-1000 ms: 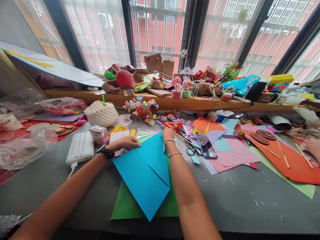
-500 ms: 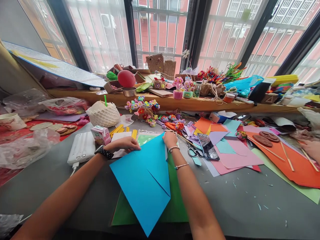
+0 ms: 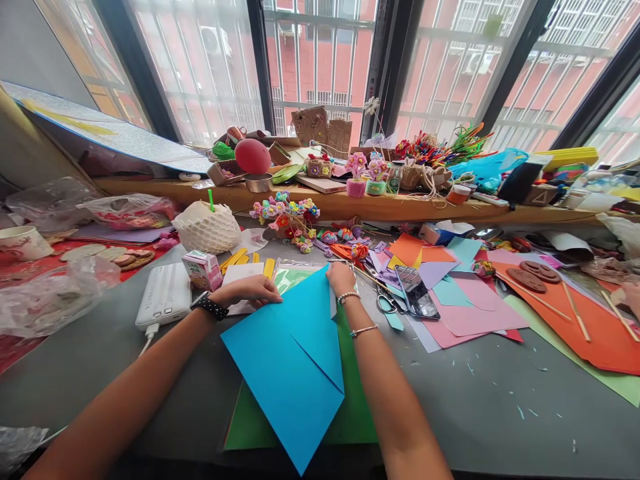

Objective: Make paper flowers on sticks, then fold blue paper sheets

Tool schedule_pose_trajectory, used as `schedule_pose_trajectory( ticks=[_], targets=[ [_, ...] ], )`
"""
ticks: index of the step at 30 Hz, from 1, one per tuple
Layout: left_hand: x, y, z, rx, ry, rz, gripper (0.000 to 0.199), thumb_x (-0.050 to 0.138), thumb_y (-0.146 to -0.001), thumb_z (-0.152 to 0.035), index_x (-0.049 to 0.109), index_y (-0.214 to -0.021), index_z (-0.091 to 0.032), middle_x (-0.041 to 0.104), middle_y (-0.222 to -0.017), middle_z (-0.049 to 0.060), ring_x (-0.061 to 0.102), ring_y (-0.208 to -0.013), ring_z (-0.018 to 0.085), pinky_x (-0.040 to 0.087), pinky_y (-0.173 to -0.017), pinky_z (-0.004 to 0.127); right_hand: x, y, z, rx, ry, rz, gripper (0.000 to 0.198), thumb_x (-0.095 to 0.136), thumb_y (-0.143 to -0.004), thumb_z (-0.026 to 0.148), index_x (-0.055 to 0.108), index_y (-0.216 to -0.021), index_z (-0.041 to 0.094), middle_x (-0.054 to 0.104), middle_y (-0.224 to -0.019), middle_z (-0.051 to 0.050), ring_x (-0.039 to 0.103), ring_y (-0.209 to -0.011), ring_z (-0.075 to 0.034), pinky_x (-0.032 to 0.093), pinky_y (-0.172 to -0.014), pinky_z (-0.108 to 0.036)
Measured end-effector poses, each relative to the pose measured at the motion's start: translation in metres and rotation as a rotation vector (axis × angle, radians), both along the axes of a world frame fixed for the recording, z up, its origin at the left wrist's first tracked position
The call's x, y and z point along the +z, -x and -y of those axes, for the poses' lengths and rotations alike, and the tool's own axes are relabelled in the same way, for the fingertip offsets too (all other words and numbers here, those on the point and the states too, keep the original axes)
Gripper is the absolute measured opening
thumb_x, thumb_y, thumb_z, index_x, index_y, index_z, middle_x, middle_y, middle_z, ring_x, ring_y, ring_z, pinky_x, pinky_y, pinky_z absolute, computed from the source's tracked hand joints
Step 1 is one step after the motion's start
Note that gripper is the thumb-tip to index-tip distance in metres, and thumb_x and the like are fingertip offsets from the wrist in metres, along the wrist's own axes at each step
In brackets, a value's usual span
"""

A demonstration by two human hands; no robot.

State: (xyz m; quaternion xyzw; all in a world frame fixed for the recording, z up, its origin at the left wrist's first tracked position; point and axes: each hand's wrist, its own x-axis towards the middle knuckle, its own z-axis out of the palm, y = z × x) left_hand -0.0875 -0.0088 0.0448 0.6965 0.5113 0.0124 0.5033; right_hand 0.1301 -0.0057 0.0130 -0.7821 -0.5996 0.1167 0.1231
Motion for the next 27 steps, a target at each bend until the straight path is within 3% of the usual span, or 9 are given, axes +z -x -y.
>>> schedule_pose_trajectory(
  ticks=[17,27],
  targets=[
    [0.002,-0.002,0.001,0.009,0.005,-0.009,0.05,0.072,-0.035,-0.052,0.062,-0.063,-0.012,0.05,-0.059,-0.001,0.046,-0.057,0.011,0.038,-0.052,0.021,0.002,0.0,-0.024,-0.052,0.037,-0.02,0.022,0.049,-0.077,0.022,0.06,-0.093,0.013,0.061,-0.098,-0.014,0.057,-0.091,-0.022,0.042,-0.069,-0.026],
    [-0.001,-0.001,-0.002,-0.023,0.025,-0.008,0.047,0.071,-0.04,-0.052,0.061,-0.063,-0.012,0.046,-0.054,-0.003,0.044,-0.055,0.01,0.039,-0.052,0.022,-0.006,-0.004,-0.036,-0.029,0.007,-0.024,0.022,0.048,-0.075,0.022,0.061,-0.091,0.012,0.061,-0.095,-0.013,0.057,-0.085,-0.021,0.04,-0.064,-0.024]
  ],
)
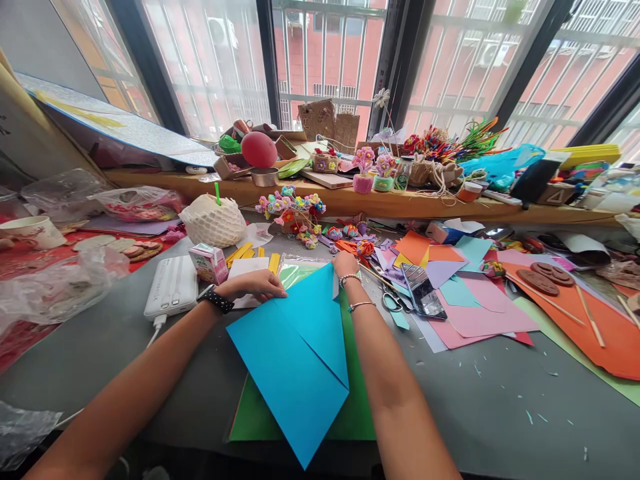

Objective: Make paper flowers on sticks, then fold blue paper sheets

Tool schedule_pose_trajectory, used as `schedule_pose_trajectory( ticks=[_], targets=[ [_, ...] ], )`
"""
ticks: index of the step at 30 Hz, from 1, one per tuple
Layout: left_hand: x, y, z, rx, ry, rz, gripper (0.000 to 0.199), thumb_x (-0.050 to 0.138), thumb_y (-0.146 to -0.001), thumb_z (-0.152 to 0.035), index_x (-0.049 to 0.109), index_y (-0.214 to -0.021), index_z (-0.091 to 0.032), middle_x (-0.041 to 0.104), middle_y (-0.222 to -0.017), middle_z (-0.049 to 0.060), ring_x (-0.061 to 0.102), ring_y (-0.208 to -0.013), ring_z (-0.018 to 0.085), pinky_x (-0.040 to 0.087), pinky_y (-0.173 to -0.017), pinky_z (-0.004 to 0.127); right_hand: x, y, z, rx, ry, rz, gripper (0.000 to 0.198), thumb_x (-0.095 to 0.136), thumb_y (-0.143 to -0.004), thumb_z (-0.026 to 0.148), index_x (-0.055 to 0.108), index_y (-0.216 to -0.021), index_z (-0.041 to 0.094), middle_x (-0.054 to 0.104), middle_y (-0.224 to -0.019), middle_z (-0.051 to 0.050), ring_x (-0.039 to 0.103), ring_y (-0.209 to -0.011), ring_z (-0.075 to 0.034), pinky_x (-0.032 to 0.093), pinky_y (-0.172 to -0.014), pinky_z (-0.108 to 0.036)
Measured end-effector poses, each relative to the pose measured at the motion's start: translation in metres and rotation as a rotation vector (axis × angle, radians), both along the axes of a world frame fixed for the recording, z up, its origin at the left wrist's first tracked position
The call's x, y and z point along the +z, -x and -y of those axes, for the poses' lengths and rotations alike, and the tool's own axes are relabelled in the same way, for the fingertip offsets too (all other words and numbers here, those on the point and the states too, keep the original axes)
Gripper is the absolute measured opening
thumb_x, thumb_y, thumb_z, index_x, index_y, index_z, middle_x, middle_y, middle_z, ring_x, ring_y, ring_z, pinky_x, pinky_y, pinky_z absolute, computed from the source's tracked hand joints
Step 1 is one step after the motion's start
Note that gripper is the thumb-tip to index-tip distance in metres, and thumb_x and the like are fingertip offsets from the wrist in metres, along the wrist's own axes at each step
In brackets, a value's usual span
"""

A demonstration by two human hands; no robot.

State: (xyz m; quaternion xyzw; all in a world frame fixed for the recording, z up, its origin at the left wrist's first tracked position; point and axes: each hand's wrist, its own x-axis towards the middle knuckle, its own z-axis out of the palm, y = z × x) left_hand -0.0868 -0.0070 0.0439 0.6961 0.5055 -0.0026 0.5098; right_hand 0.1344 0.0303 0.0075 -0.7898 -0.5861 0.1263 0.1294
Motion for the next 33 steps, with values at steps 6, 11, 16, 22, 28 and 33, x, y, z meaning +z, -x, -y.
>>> schedule_pose_trajectory(
  ticks=[6,11,16,22,28,33],
  targets=[
    [-0.007,0.004,-0.005,-0.027,-0.017,0.026,0.046,0.07,-0.042,-0.052,0.061,-0.064,-0.013,0.048,-0.057,-0.002,0.045,-0.056,0.011,0.04,-0.052,0.023,-0.006,-0.023,0.005,0.132,-0.041,-0.026,0.023,0.043,-0.078,0.026,0.061,-0.074,0.013,0.061,-0.072,-0.003,0.054,-0.065,-0.013,0.034,-0.052,-0.019],
    [-0.005,0.004,-0.003,-0.039,-0.024,0.031,0.045,0.068,-0.044,-0.054,0.057,-0.059,-0.012,0.043,-0.052,-0.004,0.041,-0.051,0.009,0.037,-0.05,0.021,-0.001,-0.021,0.02,0.238,-0.079,-0.035,0.026,0.04,-0.078,0.028,0.059,-0.068,0.013,0.057,-0.063,0.001,0.048,-0.056,-0.009,0.029,-0.048,-0.017],
    [0.001,0.001,0.004,0.006,-0.002,0.038,0.045,0.07,-0.042,-0.052,0.057,-0.058,-0.012,0.043,-0.052,-0.004,0.041,-0.053,0.009,0.037,-0.052,0.021,0.001,0.004,0.032,0.291,-0.083,0.007,0.016,0.049,-0.072,0.023,0.06,-0.066,0.014,0.06,-0.067,-0.002,0.05,-0.06,-0.011,0.027,-0.049,-0.019],
    [-0.001,0.002,0.002,0.018,-0.031,0.023,0.049,0.069,-0.042,-0.052,0.062,-0.068,-0.012,0.049,-0.059,-0.002,0.046,-0.059,0.012,0.039,-0.054,0.022,-0.006,-0.007,0.034,0.188,-0.065,0.045,0.016,0.046,-0.072,0.018,0.061,-0.072,0.014,0.064,-0.074,-0.009,0.054,-0.065,-0.016,0.026,-0.05,-0.022],
    [-0.003,0.002,0.001,0.002,-0.046,0.025,0.047,0.068,-0.045,-0.053,0.062,-0.068,-0.011,0.048,-0.059,-0.002,0.045,-0.058,0.011,0.038,-0.052,0.021,-0.008,-0.013,0.035,0.116,-0.081,0.038,0.018,0.046,-0.073,0.021,0.062,-0.069,0.014,0.065,-0.074,-0.009,0.057,-0.068,-0.018,0.029,-0.051,-0.023],
    [-0.002,0.009,-0.002,-0.03,-0.112,0.054,0.045,0.066,-0.049,-0.051,0.062,-0.067,-0.011,0.047,-0.055,-0.002,0.043,-0.054,0.01,0.035,-0.049,0.02,-0.005,-0.026,0.043,0.031,-0.144,0.026,0.019,0.047,-0.075,0.024,0.062,-0.071,0.013,0.063,-0.074,-0.011,0.058,-0.07,-0.021,0.033,-0.055,-0.025]
  ],
)
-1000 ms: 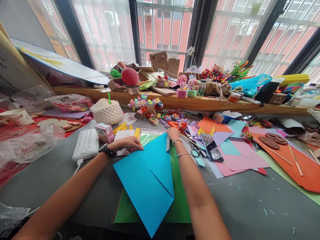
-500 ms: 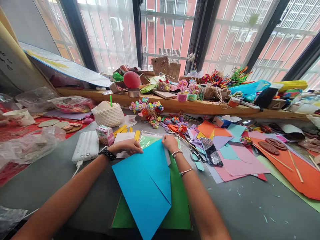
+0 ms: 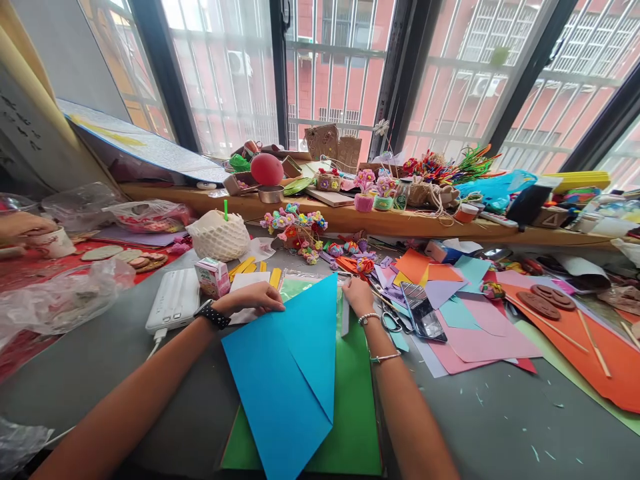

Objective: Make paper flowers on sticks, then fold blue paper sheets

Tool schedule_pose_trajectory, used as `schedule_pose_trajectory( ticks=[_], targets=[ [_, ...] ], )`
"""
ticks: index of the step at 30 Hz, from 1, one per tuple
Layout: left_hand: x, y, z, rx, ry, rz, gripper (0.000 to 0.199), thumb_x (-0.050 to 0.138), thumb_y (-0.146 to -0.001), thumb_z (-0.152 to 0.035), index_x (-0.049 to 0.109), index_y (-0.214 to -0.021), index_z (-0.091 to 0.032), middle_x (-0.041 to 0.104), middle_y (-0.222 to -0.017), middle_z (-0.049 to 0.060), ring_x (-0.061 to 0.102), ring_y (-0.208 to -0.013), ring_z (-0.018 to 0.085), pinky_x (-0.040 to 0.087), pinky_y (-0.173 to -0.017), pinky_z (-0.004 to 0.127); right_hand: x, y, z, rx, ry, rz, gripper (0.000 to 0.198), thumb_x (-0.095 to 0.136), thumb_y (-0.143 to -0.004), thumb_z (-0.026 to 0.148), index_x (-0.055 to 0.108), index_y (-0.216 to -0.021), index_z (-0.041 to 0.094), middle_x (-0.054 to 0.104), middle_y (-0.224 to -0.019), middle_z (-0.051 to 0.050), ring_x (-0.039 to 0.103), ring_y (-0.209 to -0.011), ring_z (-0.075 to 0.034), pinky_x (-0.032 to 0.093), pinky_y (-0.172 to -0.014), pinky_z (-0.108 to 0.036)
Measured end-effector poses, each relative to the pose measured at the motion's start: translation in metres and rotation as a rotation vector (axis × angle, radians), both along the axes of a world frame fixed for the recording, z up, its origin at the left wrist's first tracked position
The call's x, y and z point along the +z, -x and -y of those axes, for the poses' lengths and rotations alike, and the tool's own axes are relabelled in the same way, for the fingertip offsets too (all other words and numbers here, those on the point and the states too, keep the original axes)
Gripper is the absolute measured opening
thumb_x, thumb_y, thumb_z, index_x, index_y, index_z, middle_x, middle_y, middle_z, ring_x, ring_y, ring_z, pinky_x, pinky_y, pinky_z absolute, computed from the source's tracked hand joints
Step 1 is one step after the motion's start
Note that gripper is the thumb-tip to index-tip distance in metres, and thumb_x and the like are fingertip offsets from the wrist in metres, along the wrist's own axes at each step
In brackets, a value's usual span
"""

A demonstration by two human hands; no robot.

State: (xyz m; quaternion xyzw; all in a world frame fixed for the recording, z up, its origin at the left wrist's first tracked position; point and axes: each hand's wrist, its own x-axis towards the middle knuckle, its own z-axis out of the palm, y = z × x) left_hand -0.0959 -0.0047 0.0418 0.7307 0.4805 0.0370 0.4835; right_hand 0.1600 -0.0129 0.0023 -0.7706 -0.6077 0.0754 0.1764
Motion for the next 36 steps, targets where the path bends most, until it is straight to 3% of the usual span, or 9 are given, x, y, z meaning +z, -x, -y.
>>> schedule_pose_trajectory(
  ticks=[4,6,9,11,15,22,28,36],
  targets=[
    [0.005,0.002,-0.001,-0.005,-0.059,0.053,0.044,0.065,-0.051,-0.051,0.061,-0.069,-0.011,0.051,-0.06,-0.001,0.046,-0.058,0.011,0.038,-0.053,0.021,0.008,-0.008,0.008,-0.017,-0.21,-0.065,0.027,0.051,-0.075,0.037,0.057,-0.087,0.014,0.058,-0.095,-0.014,0.052,-0.091,-0.025,0.037,-0.069,-0.03],
    [0.008,0.001,0.0,-0.01,-0.08,0.067,0.043,0.065,-0.051,-0.05,0.061,-0.069,-0.011,0.052,-0.061,0.0,0.047,-0.059,0.012,0.039,-0.054,0.021,0.011,-0.005,0.01,0.064,-0.288,-0.384,0.032,0.053,-0.072,0.046,0.057,-0.079,0.015,0.058,-0.09,-0.011,0.05,-0.09,-0.024,0.037,-0.072,-0.031],
    [0.01,0.0,0.003,-0.024,-0.106,0.101,0.042,0.064,-0.053,-0.05,0.061,-0.067,-0.011,0.052,-0.06,0.0,0.047,-0.058,0.011,0.038,-0.053,0.021,0.011,0.007,0.012,0.181,-0.161,-0.934,0.036,0.057,-0.063,0.053,0.054,-0.063,0.017,0.057,-0.068,-0.004,0.053,-0.071,-0.019,0.041,-0.062,-0.029],
    [0.012,0.001,0.004,-0.044,-0.107,0.13,0.041,0.064,-0.055,-0.05,0.06,-0.067,-0.011,0.052,-0.06,0.0,0.046,-0.057,0.011,0.037,-0.052,0.02,0.008,0.014,0.013,0.208,-0.084,-1.077,0.035,0.063,-0.057,0.05,0.056,-0.064,0.017,0.058,-0.066,-0.002,0.054,-0.064,-0.017,0.042,-0.057,-0.028],
    [0.015,0.003,0.005,-0.065,-0.078,0.133,0.04,0.064,-0.055,-0.05,0.06,-0.067,-0.012,0.051,-0.058,-0.001,0.045,-0.055,0.009,0.036,-0.05,0.019,-0.002,0.019,0.016,0.23,-0.074,-1.219,0.036,0.067,-0.053,0.046,0.059,-0.075,0.018,0.062,-0.073,-0.001,0.056,-0.064,-0.014,0.044,-0.058,-0.026],
    [0.018,0.003,0.007,-0.074,-0.023,0.111,0.041,0.065,-0.054,-0.051,0.059,-0.066,-0.012,0.051,-0.06,-0.001,0.047,-0.059,0.01,0.039,-0.055,0.02,-0.007,0.014,0.02,0.278,-0.124,-1.466,0.029,0.073,-0.052,0.036,0.063,-0.072,0.018,0.063,-0.069,0.0,0.054,-0.06,-0.012,0.043,-0.058,-0.024],
    [0.015,0.002,0.006,-0.117,0.043,0.066,0.041,0.066,-0.053,-0.05,0.059,-0.068,-0.012,0.052,-0.061,-0.001,0.048,-0.059,0.011,0.04,-0.055,0.021,-0.003,0.014,0.024,0.299,-0.1,-1.483,0.033,0.074,-0.05,0.036,0.065,-0.075,0.017,0.064,-0.07,-0.001,0.057,-0.062,-0.014,0.045,-0.059,-0.026],
    [0.009,-0.017,0.013,0.117,-0.059,0.259,0.043,0.065,-0.055,-0.05,0.062,-0.072,-0.011,0.056,-0.067,0.002,0.051,-0.063,0.012,0.042,-0.06,0.023,0.0,0.021,0.028,0.327,-0.065,-1.4,0.036,0.073,-0.048,0.041,0.065,-0.074,0.018,0.066,-0.075,-0.002,0.058,-0.065,-0.016,0.045,-0.06,-0.026]
  ],
)
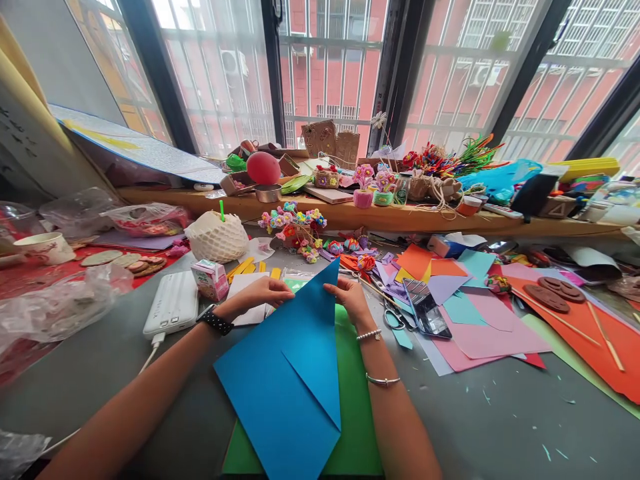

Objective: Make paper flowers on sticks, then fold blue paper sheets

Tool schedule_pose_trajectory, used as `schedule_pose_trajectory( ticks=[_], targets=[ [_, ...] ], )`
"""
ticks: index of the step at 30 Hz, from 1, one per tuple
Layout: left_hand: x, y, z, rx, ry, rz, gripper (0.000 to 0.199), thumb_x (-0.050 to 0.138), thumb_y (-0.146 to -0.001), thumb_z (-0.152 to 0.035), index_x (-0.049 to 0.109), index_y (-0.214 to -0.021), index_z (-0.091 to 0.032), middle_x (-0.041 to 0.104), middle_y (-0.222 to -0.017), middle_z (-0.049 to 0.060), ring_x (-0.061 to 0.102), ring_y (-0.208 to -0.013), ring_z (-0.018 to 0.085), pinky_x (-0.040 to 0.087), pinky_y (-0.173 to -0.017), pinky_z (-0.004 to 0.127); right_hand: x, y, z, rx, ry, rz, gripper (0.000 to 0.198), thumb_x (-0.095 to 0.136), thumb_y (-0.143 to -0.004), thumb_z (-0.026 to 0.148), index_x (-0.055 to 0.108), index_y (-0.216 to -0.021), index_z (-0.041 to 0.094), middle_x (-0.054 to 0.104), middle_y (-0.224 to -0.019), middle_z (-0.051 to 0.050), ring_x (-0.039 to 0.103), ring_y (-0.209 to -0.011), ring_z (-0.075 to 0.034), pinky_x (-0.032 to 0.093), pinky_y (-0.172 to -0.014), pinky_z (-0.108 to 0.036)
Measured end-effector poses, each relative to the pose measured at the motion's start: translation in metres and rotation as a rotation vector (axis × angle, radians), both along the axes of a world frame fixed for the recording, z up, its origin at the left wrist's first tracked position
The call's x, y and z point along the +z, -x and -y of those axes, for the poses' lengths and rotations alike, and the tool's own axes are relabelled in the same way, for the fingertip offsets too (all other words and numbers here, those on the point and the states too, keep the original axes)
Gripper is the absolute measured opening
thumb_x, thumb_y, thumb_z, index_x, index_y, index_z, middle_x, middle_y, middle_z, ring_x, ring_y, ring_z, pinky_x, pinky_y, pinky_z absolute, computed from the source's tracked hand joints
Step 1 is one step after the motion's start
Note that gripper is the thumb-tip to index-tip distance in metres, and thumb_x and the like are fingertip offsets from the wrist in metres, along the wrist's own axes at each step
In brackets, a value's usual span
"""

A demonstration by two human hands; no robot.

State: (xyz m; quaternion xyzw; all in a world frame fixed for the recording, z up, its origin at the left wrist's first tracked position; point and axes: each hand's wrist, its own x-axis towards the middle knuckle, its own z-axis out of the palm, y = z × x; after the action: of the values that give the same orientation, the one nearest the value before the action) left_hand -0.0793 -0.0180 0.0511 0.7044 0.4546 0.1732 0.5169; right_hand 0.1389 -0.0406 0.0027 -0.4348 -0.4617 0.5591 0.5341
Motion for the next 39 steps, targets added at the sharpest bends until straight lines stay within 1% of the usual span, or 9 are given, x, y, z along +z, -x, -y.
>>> schedule_pose_trajectory(
  ticks=[6,9,12,16,19,22,27,31,39],
  targets=[
    [-0.005,-0.001,-0.001,-0.031,0.029,0.004,0.04,0.067,-0.054,-0.047,0.063,-0.071,-0.01,0.055,-0.063,0.0,0.049,-0.059,0.01,0.041,-0.058,0.021,0.0,0.004,0.001,0.037,0.005,0.032,0.032,0.071,-0.052,0.04,0.066,-0.076,0.02,0.065,-0.073,0.001,0.055,-0.061,-0.013,0.043,-0.056,-0.023],
    [-0.006,-0.001,-0.002,-0.012,0.015,-0.006,0.04,0.067,-0.054,-0.047,0.063,-0.07,-0.01,0.055,-0.062,0.0,0.049,-0.058,0.01,0.04,-0.057,0.021,-0.001,0.003,0.0,-0.042,0.04,0.063,0.031,0.069,-0.054,0.042,0.065,-0.073,0.019,0.061,-0.067,0.002,0.053,-0.058,-0.01,0.041,-0.053,-0.021],
    [-0.007,0.0,-0.003,0.026,0.03,-0.006,0.041,0.068,-0.051,-0.048,0.062,-0.069,-0.011,0.055,-0.06,-0.001,0.049,-0.058,0.011,0.04,-0.057,0.021,-0.001,0.001,-0.001,-0.122,0.072,0.097,0.031,0.069,-0.051,0.043,0.062,-0.066,0.017,0.057,-0.059,0.003,0.05,-0.053,-0.009,0.041,-0.052,-0.021],
    [-0.009,0.002,-0.003,0.004,0.087,-0.015,0.041,0.07,-0.05,-0.047,0.061,-0.068,-0.011,0.055,-0.058,-0.001,0.05,-0.057,0.01,0.04,-0.055,0.021,-0.002,0.002,-0.002,-0.151,0.08,0.122,0.03,0.07,-0.047,0.042,0.06,-0.059,0.016,0.053,-0.052,0.004,0.047,-0.048,-0.008,0.041,-0.051,-0.022],
    [-0.009,0.003,-0.003,-0.057,0.121,-0.055,0.041,0.07,-0.05,-0.047,0.061,-0.067,-0.011,0.056,-0.058,0.0,0.052,-0.057,0.011,0.04,-0.056,0.023,-0.002,0.004,-0.002,-0.148,0.082,0.131,0.029,0.069,-0.047,0.041,0.059,-0.057,0.016,0.051,-0.051,0.005,0.046,-0.047,-0.008,0.04,-0.05,-0.022],
    [-0.008,0.004,-0.003,-0.081,0.137,-0.076,0.041,0.07,-0.049,-0.047,0.06,-0.065,-0.011,0.057,-0.056,0.0,0.053,-0.057,0.012,0.04,-0.055,0.023,-0.002,0.005,-0.002,-0.137,0.086,0.142,0.029,0.069,-0.047,0.041,0.059,-0.056,0.016,0.05,-0.049,0.005,0.045,-0.046,-0.007,0.04,-0.049,-0.022],
    [-0.008,0.006,-0.002,-0.085,0.133,-0.056,0.042,0.07,-0.048,-0.048,0.058,-0.061,-0.011,0.056,-0.054,0.0,0.051,-0.053,0.01,0.037,-0.051,0.021,-0.002,0.003,-0.001,-0.098,0.084,0.164,0.029,0.069,-0.048,0.042,0.06,-0.055,0.016,0.05,-0.048,0.004,0.045,-0.046,-0.008,0.039,-0.048,-0.022],
    [-0.011,0.006,-0.003,-0.089,0.146,-0.057,0.041,0.07,-0.048,-0.048,0.058,-0.062,-0.011,0.055,-0.053,-0.001,0.05,-0.053,0.01,0.037,-0.052,0.021,-0.003,0.001,-0.001,-0.063,0.067,0.171,0.03,0.07,-0.048,0.043,0.059,-0.055,0.015,0.051,-0.05,0.004,0.045,-0.045,-0.008,0.04,-0.049,-0.023],
    [-0.012,0.006,-0.005,-0.076,0.153,-0.041,0.041,0.07,-0.049,-0.049,0.06,-0.063,-0.012,0.054,-0.055,-0.001,0.049,-0.053,0.01,0.035,-0.051,0.02,-0.001,0.001,0.0,-0.091,0.015,0.187,0.032,0.069,-0.049,0.045,0.058,-0.056,0.016,0.05,-0.049,0.005,0.046,-0.046,-0.008,0.041,-0.049,-0.023]
  ],
)
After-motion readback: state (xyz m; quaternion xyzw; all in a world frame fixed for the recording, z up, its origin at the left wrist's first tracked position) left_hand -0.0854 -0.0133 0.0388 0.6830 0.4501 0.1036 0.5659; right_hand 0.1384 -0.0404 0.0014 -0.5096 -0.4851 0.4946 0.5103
